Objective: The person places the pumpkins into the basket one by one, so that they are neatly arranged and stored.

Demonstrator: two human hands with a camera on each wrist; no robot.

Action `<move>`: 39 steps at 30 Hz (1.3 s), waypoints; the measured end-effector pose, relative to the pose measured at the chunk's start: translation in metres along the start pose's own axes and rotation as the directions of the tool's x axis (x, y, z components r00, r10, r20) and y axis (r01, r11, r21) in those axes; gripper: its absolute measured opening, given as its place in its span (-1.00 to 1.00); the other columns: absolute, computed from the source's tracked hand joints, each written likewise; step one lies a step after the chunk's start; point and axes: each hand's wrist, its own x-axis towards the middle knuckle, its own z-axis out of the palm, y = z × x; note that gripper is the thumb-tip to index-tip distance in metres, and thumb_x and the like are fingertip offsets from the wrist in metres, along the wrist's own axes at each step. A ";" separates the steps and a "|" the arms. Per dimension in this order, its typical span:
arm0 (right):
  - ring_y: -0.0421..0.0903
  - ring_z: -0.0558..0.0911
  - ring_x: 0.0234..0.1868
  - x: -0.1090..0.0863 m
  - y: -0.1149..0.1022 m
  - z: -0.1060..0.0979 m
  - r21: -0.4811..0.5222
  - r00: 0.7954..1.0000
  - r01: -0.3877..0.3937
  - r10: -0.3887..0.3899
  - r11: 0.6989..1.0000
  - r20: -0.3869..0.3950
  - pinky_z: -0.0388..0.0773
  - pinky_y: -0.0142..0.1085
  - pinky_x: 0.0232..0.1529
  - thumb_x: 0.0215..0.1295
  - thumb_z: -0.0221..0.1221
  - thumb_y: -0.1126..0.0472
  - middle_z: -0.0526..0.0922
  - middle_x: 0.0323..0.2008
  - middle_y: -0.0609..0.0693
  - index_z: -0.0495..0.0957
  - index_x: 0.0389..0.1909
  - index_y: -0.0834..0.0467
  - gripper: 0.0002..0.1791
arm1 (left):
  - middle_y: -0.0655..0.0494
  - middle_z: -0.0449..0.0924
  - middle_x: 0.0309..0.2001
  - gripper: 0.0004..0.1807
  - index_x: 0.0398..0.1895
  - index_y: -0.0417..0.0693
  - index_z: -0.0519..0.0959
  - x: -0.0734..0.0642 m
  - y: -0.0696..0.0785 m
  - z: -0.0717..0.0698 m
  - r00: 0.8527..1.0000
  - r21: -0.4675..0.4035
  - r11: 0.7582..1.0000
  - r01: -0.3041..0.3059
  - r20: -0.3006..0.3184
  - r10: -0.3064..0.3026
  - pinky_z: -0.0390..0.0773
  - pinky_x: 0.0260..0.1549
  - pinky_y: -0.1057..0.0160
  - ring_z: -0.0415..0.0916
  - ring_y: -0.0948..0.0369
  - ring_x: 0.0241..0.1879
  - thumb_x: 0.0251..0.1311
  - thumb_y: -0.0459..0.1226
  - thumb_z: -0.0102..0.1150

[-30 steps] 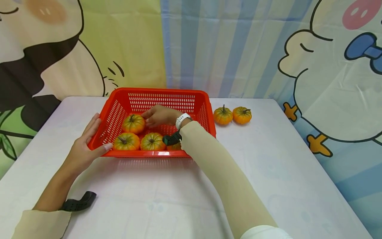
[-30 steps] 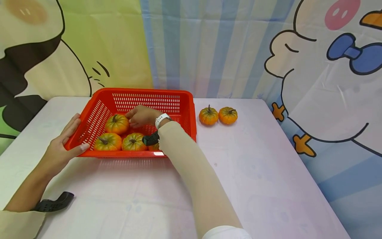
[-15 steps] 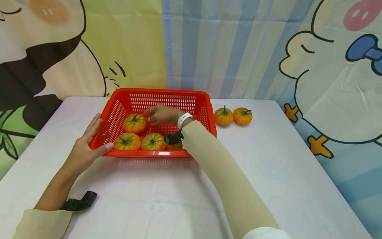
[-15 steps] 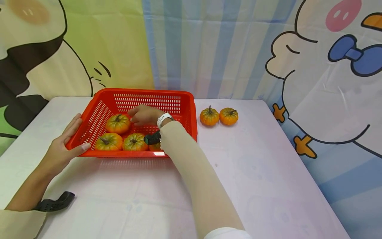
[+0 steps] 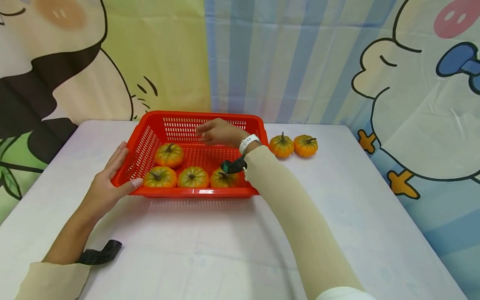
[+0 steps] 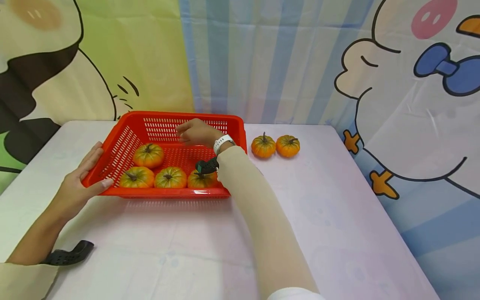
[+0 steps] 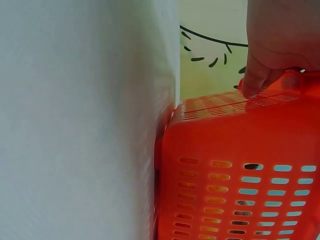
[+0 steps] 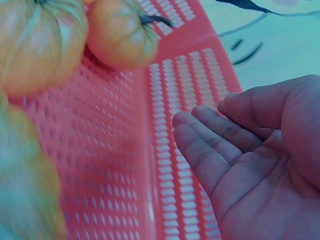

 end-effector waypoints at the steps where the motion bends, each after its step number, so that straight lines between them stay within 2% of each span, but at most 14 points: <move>1: -0.01 0.52 0.20 -0.003 0.000 -0.004 0.029 1.000 0.003 -0.003 1.000 -0.010 0.53 -0.24 0.09 0.45 -0.03 0.40 0.41 0.30 0.16 0.30 0.37 0.32 -0.52 | 0.44 -0.29 0.53 -0.02 0.55 0.16 -0.17 0.000 0.000 -0.001 1.000 -0.002 1.000 -0.002 -0.001 0.002 0.43 -0.14 0.47 -0.23 0.11 0.51 0.22 -0.14 0.26; 3: 0.03 0.52 0.20 -0.008 -0.001 -0.011 0.068 1.000 0.010 -0.008 0.998 -0.021 0.51 -0.22 0.11 0.45 -0.03 0.40 0.42 0.29 0.19 0.30 0.36 0.33 -0.53 | 0.45 -0.29 0.53 -0.02 0.55 0.16 -0.17 -0.001 0.001 -0.002 1.000 -0.007 1.000 -0.002 -0.002 0.002 0.42 -0.15 0.52 -0.23 0.14 0.51 0.22 -0.15 0.26; 8: 0.12 0.48 0.23 -0.025 -0.012 -0.026 0.086 0.999 0.028 -0.026 0.996 -0.025 0.41 -0.08 0.21 0.45 -0.03 0.40 0.41 0.29 0.25 0.30 0.35 0.37 -0.53 | 0.49 -0.27 0.52 -0.02 0.55 0.18 -0.17 -0.001 0.000 -0.003 1.000 -0.029 1.000 -0.001 0.000 0.001 0.39 -0.18 0.62 -0.24 0.26 0.50 0.22 -0.18 0.26; 15: 0.12 0.51 0.20 -0.044 -0.026 -0.039 0.103 0.996 0.082 -0.079 0.991 -0.036 0.50 -0.15 0.13 0.46 -0.01 0.37 0.43 0.25 0.29 0.36 0.29 0.40 -0.58 | 0.46 -0.27 0.53 -0.02 0.56 0.17 -0.16 0.000 0.000 -0.003 1.000 -0.035 0.999 -0.013 -0.006 0.013 0.41 -0.19 0.60 -0.24 0.23 0.50 0.22 -0.19 0.26; 22: 0.14 0.48 0.23 -0.056 -0.025 -0.047 0.156 0.996 0.083 -0.076 0.984 -0.051 0.45 -0.12 0.19 0.45 0.01 0.37 0.48 0.21 0.26 0.39 0.27 0.38 -0.59 | 0.44 -0.27 0.53 -0.02 0.56 0.15 -0.16 0.001 -0.001 0.000 1.000 -0.025 1.000 -0.003 -0.006 0.003 0.43 -0.17 0.53 -0.24 0.21 0.50 0.22 -0.16 0.25; 32: 0.07 0.55 0.17 -0.071 -0.030 -0.063 0.150 0.987 0.128 -0.111 0.980 -0.114 0.44 -0.11 0.19 0.43 0.07 0.33 0.52 0.19 0.17 0.39 0.30 0.32 -0.56 | 0.41 -0.27 0.54 -0.02 0.55 0.14 -0.15 0.000 -0.001 0.002 1.000 -0.020 1.000 -0.011 -0.014 0.011 0.43 -0.16 0.51 -0.22 0.16 0.50 0.21 -0.15 0.26; 36: 0.11 0.52 0.19 -0.078 -0.025 -0.071 0.158 0.984 0.141 -0.121 0.977 -0.130 0.40 -0.05 0.22 0.43 0.06 0.35 0.52 0.19 0.17 0.39 0.30 0.32 -0.56 | 0.42 -0.27 0.54 -0.02 0.55 0.14 -0.16 0.001 -0.001 0.002 1.000 -0.023 1.000 -0.004 -0.010 0.003 0.43 -0.16 0.49 -0.22 0.15 0.51 0.21 -0.15 0.26; 39: 0.11 0.52 0.19 -0.086 -0.019 -0.080 0.127 0.981 0.144 -0.125 0.981 -0.148 0.35 0.00 0.25 0.44 0.05 0.34 0.52 0.19 0.20 0.38 0.31 0.30 -0.55 | 0.43 -0.28 0.54 -0.01 0.55 0.15 -0.16 0.001 -0.001 0.002 1.000 -0.022 1.000 0.004 -0.008 -0.004 0.44 -0.16 0.49 -0.23 0.15 0.51 0.21 -0.15 0.26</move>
